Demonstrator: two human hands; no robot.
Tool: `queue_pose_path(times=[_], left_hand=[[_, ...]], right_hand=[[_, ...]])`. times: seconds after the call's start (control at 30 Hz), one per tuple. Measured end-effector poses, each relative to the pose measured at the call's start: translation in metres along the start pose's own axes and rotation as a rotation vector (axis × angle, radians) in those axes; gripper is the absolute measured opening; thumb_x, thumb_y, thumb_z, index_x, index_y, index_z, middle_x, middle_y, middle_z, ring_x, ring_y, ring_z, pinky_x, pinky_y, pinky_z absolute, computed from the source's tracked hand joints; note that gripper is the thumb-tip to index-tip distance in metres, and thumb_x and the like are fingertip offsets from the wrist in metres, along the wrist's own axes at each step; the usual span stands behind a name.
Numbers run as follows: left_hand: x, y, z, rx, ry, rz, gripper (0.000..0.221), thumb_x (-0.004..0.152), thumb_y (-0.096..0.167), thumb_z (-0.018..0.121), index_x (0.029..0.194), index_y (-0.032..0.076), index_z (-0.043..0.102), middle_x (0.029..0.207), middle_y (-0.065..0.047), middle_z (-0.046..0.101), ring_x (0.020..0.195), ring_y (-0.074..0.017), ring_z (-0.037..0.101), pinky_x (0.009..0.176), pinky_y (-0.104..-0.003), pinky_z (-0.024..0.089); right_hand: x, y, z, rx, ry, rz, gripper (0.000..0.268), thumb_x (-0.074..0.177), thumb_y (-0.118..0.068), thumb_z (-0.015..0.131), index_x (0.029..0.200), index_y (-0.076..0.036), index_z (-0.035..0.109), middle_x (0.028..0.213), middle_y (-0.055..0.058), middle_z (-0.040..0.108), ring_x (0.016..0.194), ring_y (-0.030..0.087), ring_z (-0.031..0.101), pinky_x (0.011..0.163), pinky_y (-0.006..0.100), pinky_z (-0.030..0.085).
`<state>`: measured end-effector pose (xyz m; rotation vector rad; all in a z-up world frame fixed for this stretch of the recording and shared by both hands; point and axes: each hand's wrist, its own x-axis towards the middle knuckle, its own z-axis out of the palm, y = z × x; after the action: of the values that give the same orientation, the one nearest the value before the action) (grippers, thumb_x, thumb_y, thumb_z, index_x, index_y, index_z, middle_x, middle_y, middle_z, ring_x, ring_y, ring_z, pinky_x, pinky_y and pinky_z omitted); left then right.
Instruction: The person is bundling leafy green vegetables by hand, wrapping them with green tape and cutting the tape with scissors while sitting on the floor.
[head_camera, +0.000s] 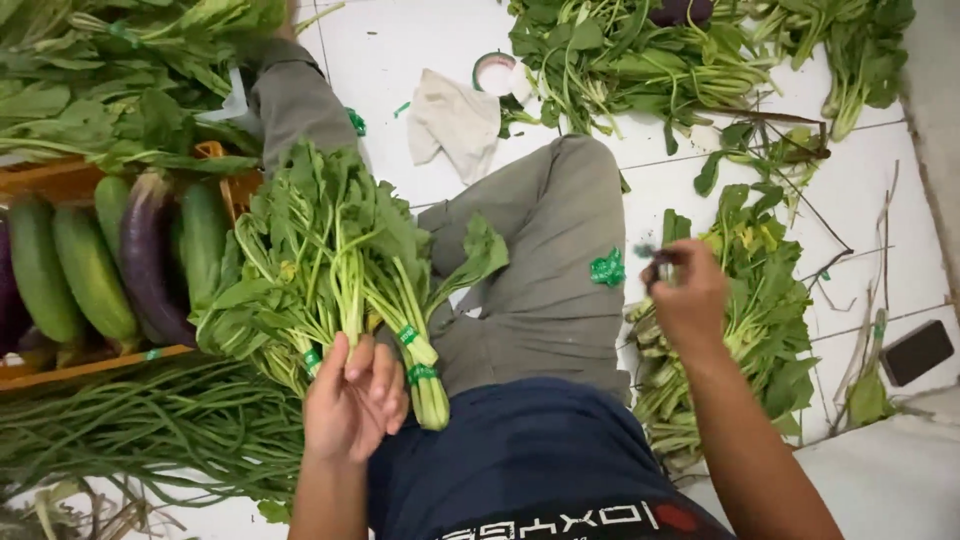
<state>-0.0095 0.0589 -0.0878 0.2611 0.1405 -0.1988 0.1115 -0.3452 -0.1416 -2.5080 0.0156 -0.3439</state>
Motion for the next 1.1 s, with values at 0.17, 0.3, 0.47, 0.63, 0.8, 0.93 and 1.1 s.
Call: queue_pose_path(times=[0.17,0.3,0.47,0.63,0.8,0.93,1.1], left_hand=[[0.007,-0.006,0.011,0.151,0.010,0.043,0.042,0.113,0.031,0.029,0.078,0.013,0.044,0.068,-0.010,0.058,0.056,-0.0211,0.064,0.042,-0.031,0.055],[0.002,-0.010,0.011,0.311,0.124,-0.012,0.041,0.110,0.036,0.040,0.078,0.011,0.044,0.071,-0.013,0.057,0.057,-0.0246,0.061,0.043,-0.036,0.051],[0.011,-0.023,0.010,0.669,0.000,-0.114,0.038,0.108,0.038,0.044,0.086,0.007,0.051,0.086,-0.018,0.064,0.071,-0.0271,0.065,0.056,-0.037,0.058],[0.030,-0.037,0.060,1.532,-0.193,-0.152,0.029,0.101,0.021,0.048,0.085,0.007,0.068,0.082,-0.004,0.071,0.072,-0.0192,0.064,0.071,-0.032,0.052],[0.029,-0.043,0.041,1.673,-0.207,-0.236,0.018,0.096,0.023,0.057,0.099,0.011,0.071,0.088,-0.002,0.080,0.073,-0.0194,0.073,0.069,-0.031,0.056],[0.013,-0.014,-0.037,1.536,-0.017,-0.230,0.039,0.094,0.020,0.058,0.132,0.011,0.065,0.108,-0.007,0.084,0.093,-0.0159,0.077,0.088,-0.030,0.059],[-0.009,0.085,-0.191,1.212,0.022,0.020,0.045,0.103,0.025,0.051,0.139,-0.003,0.054,0.111,-0.027,0.077,0.093,-0.0309,0.079,0.076,-0.040,0.066]], right_hand=[[-0.016,-0.026,0.021,0.028,-0.409,0.067,0.050,0.073,-0.001,0.071,0.121,-0.011,0.063,0.112,0.009,0.074,0.099,0.030,0.070,0.086,0.039,0.052],[-0.013,-0.042,0.001,0.049,-0.422,0.262,0.032,0.084,-0.012,0.079,0.114,-0.012,0.067,0.090,0.004,0.071,0.076,0.016,0.062,0.065,0.030,0.051],[-0.017,-0.094,-0.013,0.596,-0.394,0.321,0.041,0.083,-0.012,0.080,0.120,-0.003,0.065,0.094,0.008,0.075,0.080,0.016,0.069,0.071,0.026,0.055],[-0.031,-0.137,0.015,1.173,-0.859,0.335,0.063,0.080,-0.015,0.083,0.137,0.001,0.059,0.106,0.013,0.074,0.082,0.018,0.068,0.067,0.025,0.052],[-0.035,-0.163,0.023,1.333,-0.756,0.428,0.045,0.083,-0.003,0.078,0.125,0.004,0.063,0.100,0.013,0.072,0.075,0.018,0.064,0.064,0.030,0.054],[-0.017,-0.128,0.001,1.014,-0.500,0.335,0.033,0.083,-0.011,0.080,0.113,-0.003,0.070,0.092,0.005,0.074,0.077,0.014,0.070,0.071,0.026,0.057],[0.037,-0.063,-0.090,0.591,-0.102,0.271,0.039,0.087,-0.015,0.076,0.121,-0.002,0.063,0.092,0.013,0.073,0.075,0.022,0.075,0.064,0.032,0.062]])
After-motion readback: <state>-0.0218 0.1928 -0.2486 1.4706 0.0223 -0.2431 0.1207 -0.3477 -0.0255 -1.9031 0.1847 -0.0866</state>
